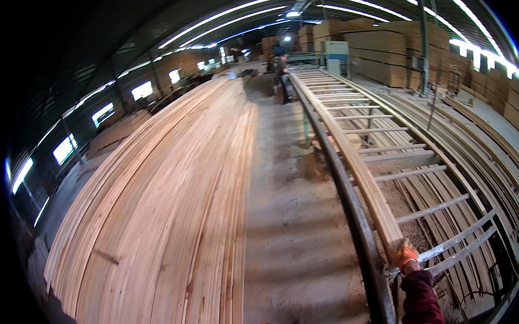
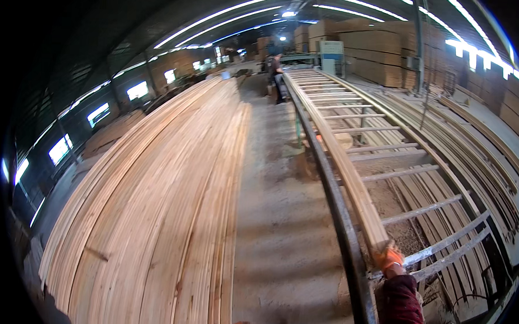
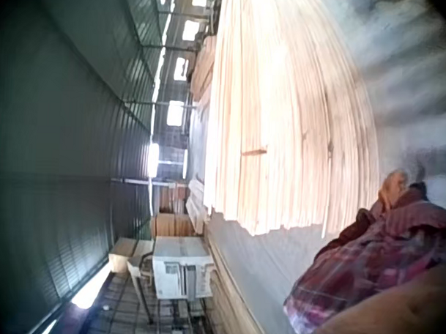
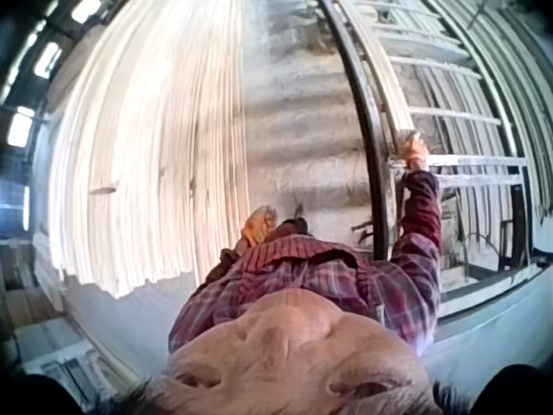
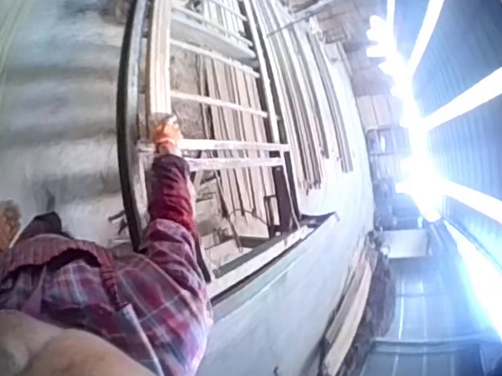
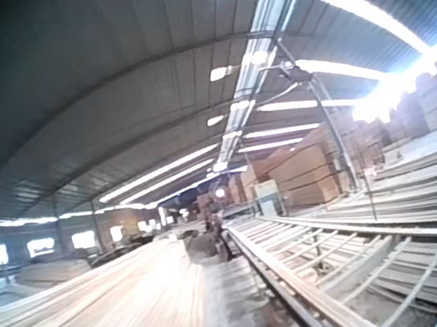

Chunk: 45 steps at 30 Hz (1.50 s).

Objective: The person repeatedly picks up long wooden planks from a large floor pile and places them onto a metal rack. The worker wears orange gloves and handles the planks one by one, moving them from the floor to the rack structure in a warehouse setting.

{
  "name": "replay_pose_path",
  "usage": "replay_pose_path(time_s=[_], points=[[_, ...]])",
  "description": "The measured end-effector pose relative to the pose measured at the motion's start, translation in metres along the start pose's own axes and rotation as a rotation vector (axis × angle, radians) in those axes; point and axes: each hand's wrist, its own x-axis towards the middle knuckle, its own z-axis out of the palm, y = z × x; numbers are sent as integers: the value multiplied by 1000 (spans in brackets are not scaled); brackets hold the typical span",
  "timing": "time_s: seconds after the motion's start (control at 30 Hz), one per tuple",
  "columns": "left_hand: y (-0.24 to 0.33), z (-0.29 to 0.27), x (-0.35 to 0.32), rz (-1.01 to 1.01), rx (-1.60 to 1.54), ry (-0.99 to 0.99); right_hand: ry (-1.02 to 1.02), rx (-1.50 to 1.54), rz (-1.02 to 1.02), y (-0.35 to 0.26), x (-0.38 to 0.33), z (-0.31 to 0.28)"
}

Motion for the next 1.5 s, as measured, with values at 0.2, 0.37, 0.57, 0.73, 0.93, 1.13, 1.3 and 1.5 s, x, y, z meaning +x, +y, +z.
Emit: replay_pose_path(time_s=[0.2, 0.37, 0.57, 0.73, 0.93, 1.13, 1.3, 1.5], points=[[-98, 26, -176, 50, -569, -83, 5, 107, -158, 47, -91, 9], [-154, 257, -246, 307, 608, 1230, 435, 242, -593, -16, -247, 63], [-213, 273, -514, 495, 821, 1313, -840, 1155, -128, -187, -572, 280], [-283, 302, -780, 709, 918, 1805, -698, 588, -1683, -443, -913, 156], [-326, 379, -997, 1247, 32, 2024, -600, 582, -2025, -685, -1085, 62], [-346, 288, -1100, 1452, 490, 2111, -266, 635, -2080, -862, -1169, 46], [-187, 297, -1147, 1185, 595, 1907, -775, 934, -1608, -961, -1138, 143], [-8, 345, -1275, 967, 511, 1877, -469, 285, -1514, -1038, -1260, 110]])
